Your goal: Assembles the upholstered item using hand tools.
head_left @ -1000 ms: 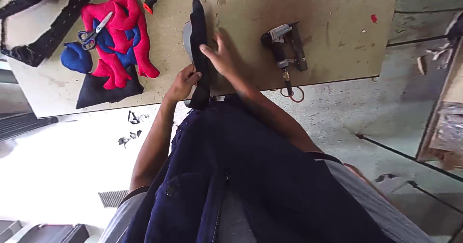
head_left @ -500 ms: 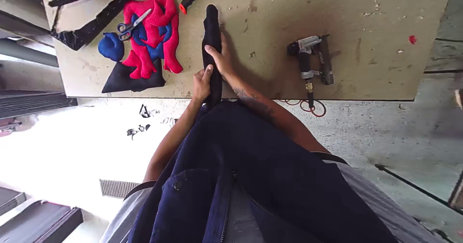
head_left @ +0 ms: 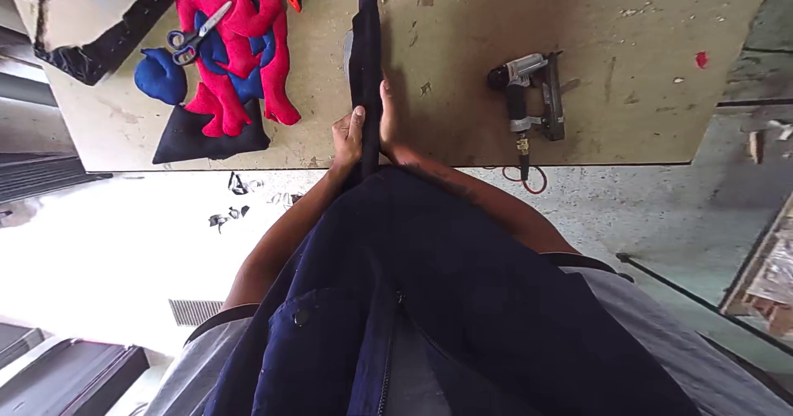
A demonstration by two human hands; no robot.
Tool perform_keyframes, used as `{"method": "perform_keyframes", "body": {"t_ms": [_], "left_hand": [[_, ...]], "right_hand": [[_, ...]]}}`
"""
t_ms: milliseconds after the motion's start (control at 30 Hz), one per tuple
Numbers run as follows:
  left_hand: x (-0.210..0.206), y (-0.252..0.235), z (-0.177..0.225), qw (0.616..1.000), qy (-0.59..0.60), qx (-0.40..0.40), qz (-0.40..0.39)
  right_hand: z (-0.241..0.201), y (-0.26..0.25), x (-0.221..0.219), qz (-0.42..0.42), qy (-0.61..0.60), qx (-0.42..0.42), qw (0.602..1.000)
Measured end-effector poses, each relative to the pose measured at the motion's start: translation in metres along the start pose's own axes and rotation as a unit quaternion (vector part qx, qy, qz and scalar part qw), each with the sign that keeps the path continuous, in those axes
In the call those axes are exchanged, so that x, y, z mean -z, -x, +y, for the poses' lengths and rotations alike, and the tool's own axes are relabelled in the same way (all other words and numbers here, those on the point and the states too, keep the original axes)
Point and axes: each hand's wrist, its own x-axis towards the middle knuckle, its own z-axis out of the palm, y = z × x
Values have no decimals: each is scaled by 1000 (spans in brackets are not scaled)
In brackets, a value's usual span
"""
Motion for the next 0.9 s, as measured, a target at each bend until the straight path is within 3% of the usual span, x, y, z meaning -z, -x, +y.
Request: {"method": "perform_keyframes", "body": {"t_ms": [167, 333, 433, 500, 600, 733, 833, 900], "left_hand": [[-14, -16, 2, 996, -60, -56, -24], [-30, -28, 12, 952, -255, -142, -89], [-38, -22, 15, 934, -279, -184, -127], [-44, -22, 3, 932, -263, -214, -127], [-60, -22, -26, 923, -229, -286, -118], [-74, -27, -51, 907, -203, -354, -104], [-76, -28, -56, 904, -194, -365, -108], [-76, -28, -56, 904, -189, -366, -109]], "right_hand": [[-29, 22, 19, -26, -30, -28, 999], [-34, 27, 46, -15, -18, -106, 994], [-12, 9, 52, 41, -94, -120, 987], [20, -11, 65, 33, -209, -113, 971], [30, -6, 86, 22, -262, -149, 953], [24, 18, 99, 18, -239, -160, 958], [-16, 54, 96, 9, -132, -158, 978], [-18, 73, 107, -29, -87, -134, 987]]}}
